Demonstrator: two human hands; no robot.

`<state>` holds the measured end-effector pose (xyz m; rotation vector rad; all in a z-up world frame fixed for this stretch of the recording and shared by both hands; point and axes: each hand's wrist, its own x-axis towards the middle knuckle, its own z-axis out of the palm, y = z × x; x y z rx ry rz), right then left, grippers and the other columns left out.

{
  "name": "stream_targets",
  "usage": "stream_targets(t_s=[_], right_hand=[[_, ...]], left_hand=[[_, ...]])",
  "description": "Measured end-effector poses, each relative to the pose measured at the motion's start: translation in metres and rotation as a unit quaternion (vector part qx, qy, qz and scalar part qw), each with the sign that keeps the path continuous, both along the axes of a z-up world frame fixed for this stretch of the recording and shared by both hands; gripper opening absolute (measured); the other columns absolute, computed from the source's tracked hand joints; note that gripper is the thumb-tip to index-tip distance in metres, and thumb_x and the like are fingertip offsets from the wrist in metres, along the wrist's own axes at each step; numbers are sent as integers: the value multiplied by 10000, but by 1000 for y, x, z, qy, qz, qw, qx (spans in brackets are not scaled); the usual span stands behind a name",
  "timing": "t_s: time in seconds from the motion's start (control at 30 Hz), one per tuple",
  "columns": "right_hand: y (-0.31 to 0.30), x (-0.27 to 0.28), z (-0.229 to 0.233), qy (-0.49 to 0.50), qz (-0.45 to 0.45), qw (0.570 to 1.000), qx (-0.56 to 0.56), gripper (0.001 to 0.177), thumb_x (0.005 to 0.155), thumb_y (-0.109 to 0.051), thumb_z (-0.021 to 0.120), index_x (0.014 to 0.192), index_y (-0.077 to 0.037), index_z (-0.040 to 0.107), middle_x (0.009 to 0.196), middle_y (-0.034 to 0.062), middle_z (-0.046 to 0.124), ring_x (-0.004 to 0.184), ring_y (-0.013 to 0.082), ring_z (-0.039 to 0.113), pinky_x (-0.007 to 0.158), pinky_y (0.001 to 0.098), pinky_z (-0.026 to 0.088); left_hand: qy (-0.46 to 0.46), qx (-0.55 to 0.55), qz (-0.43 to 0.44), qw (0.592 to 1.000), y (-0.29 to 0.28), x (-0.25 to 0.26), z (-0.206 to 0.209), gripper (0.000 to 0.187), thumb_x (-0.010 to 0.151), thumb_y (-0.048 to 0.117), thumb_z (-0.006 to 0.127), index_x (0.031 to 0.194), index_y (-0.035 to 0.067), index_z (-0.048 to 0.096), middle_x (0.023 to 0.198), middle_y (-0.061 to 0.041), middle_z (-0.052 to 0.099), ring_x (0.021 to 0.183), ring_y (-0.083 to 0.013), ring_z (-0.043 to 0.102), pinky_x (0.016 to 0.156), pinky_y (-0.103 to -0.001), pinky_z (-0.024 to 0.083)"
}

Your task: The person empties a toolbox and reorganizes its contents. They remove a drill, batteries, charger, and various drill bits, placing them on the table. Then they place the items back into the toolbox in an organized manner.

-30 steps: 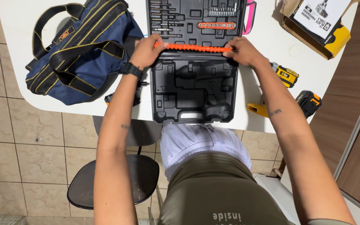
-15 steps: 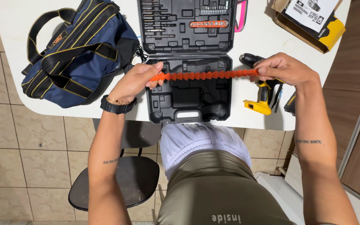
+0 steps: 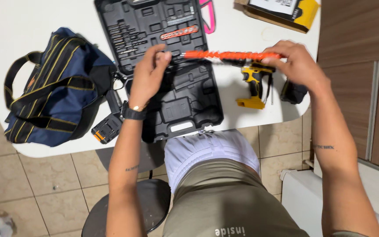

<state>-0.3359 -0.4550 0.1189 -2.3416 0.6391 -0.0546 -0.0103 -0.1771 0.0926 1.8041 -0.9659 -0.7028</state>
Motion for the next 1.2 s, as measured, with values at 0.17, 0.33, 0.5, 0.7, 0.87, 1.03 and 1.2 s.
stream_targets(t_s=[0.17, 0.33, 0.5, 0.7, 0.87, 1.03, 1.2], right_hand=[[-82, -78, -67, 3, -107, 989, -103, 302, 1034, -280, 819, 1145, -4, 763, 1033, 166, 715, 854, 259, 657, 795, 374, 538], [-118, -93, -164, 30, -137, 986, -86, 379, 970, -325, 862, 1171, -15, 778, 1030, 174, 719, 818, 267, 652, 778, 388, 535], [-126, -82, -218, 11, -147, 988, -53, 368, 933, -256, 881, 1183, -12, 766, 1029, 153, 683, 865, 271, 629, 801, 389, 520], [-119, -71, -242, -1, -144, 983, -113, 307, 857, -162, 904, 1115, -38, 794, 1074, 138, 681, 1035, 308, 592, 899, 392, 511], [-112, -71, -242, 2, -150, 979, -137, 309, 829, -144, 908, 1111, -65, 809, 1097, 122, 701, 1057, 315, 589, 959, 402, 499], [-106, -76, -233, 13, -177, 976, -126, 300, 796, -116, 891, 1084, -80, 814, 1081, 105, 711, 1055, 306, 592, 956, 393, 497], [-110, -82, -222, -6, -157, 978, -137, 313, 823, -70, 877, 1130, -83, 817, 1107, 98, 708, 1048, 306, 581, 958, 384, 507]], left_hand=[[170, -10, 31, 985, 33, -18, -26, 432, 1076, 305, 564, 1406, 28, 540, 1179, -43, 712, 958, -101, 664, 862, -255, 530], [238, 38, 82, 967, 71, -46, -52, 415, 1055, 285, 593, 1382, 30, 573, 1110, -21, 719, 897, -83, 643, 824, -228, 535], [109, 84, 123, 983, 90, -56, -50, 325, 1006, 240, 693, 1259, 37, 678, 918, -34, 697, 778, -76, 596, 700, -236, 490], [-212, 41, 89, 972, 32, -23, -62, 220, 908, 138, 788, 1093, 47, 710, 890, -101, 627, 861, -303, 624, 779, -404, 502], [-325, 26, 67, 943, -64, 7, -104, 205, 836, 129, 788, 1012, 57, 711, 1026, -108, 637, 1002, -336, 579, 848, -442, 487], [-430, 74, 10, 900, -133, 29, -149, 107, 836, 93, 703, 936, 78, 739, 1033, -95, 634, 1006, -306, 567, 821, -447, 447], [-490, 88, -56, 865, -147, 41, -187, 101, 891, 129, 645, 873, 94, 739, 1024, -79, 631, 1051, -278, 569, 853, -418, 443]])
